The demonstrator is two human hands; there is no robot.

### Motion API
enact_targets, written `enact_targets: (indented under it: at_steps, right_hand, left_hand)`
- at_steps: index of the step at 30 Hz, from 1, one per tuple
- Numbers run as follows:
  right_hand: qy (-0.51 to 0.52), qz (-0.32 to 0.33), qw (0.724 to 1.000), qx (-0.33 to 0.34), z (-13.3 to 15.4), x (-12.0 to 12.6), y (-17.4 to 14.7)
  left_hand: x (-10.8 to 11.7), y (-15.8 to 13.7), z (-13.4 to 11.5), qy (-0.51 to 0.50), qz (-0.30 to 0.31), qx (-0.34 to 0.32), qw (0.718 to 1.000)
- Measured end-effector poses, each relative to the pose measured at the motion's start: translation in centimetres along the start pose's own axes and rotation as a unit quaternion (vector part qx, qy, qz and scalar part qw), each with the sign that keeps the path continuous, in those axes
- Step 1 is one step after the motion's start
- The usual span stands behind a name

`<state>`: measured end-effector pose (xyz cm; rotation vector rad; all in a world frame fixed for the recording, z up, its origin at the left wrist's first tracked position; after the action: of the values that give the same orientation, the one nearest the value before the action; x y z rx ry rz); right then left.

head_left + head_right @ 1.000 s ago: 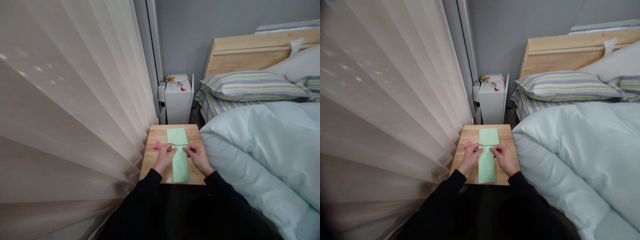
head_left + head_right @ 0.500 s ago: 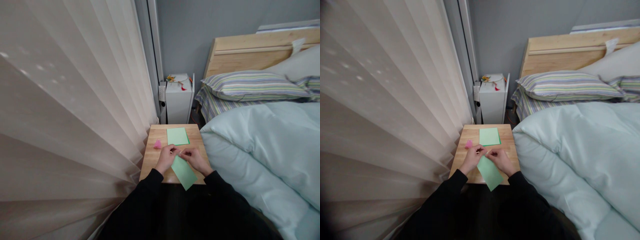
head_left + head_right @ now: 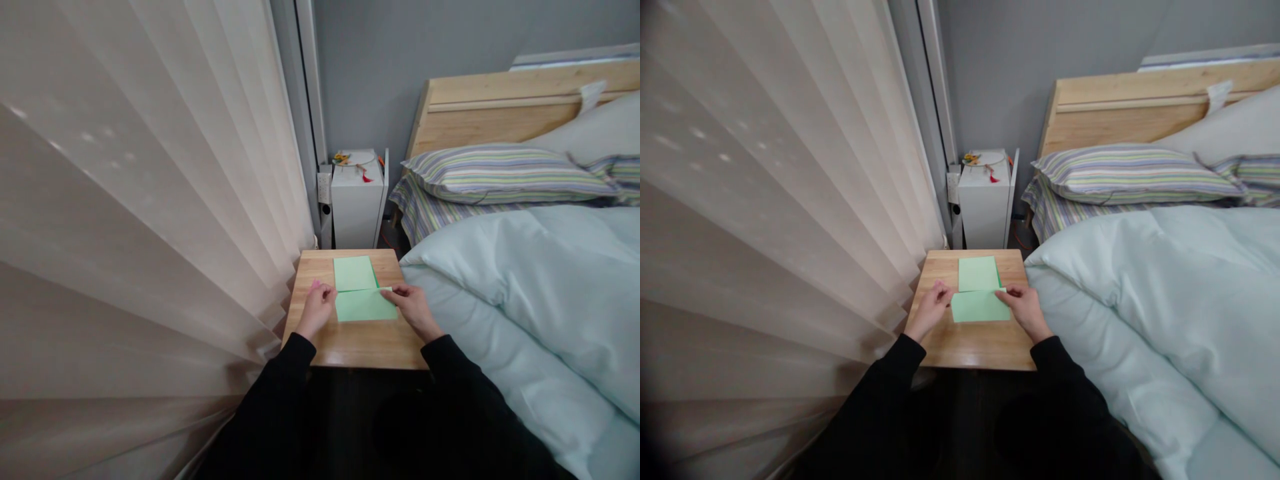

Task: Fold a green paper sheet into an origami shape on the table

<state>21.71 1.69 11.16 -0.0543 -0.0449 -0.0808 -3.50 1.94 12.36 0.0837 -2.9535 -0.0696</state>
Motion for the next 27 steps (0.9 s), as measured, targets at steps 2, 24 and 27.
enact_targets:
  at_steps: [2, 24, 27]
  right_hand:
    - [-0.022, 0.041, 0.999, 0.012, 0.0, -0.6, -0.3]
    - [0.062, -0.037, 0.997, 0.035, 0.4, -2.7, -1.2]
    - [0.040, -0.025, 0.998, 0.046, 0.4, -2.9, -1.5]
  left_hand:
    - [-0.4, -0.5, -1.0, 0.056, 0.003, -0.072, 0.996]
    - [-6.5, -3.5, 0.6, -0.285, 0.076, 0.182, 0.938]
    - [-6.2, -3.1, 0.6, -0.274, 0.050, 0.148, 0.949]
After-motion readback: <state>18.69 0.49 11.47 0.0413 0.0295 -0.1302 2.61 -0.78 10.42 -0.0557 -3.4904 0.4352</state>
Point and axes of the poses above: each hand's wrist, its own y-axis towards the middle knuckle, its own x-axis out of the back of the hand, z = x × y, the point moved 4 cm from there along y, towards the middle knuckle, and after that the axes turned 1 degree about -z, right-handed, at the moved point
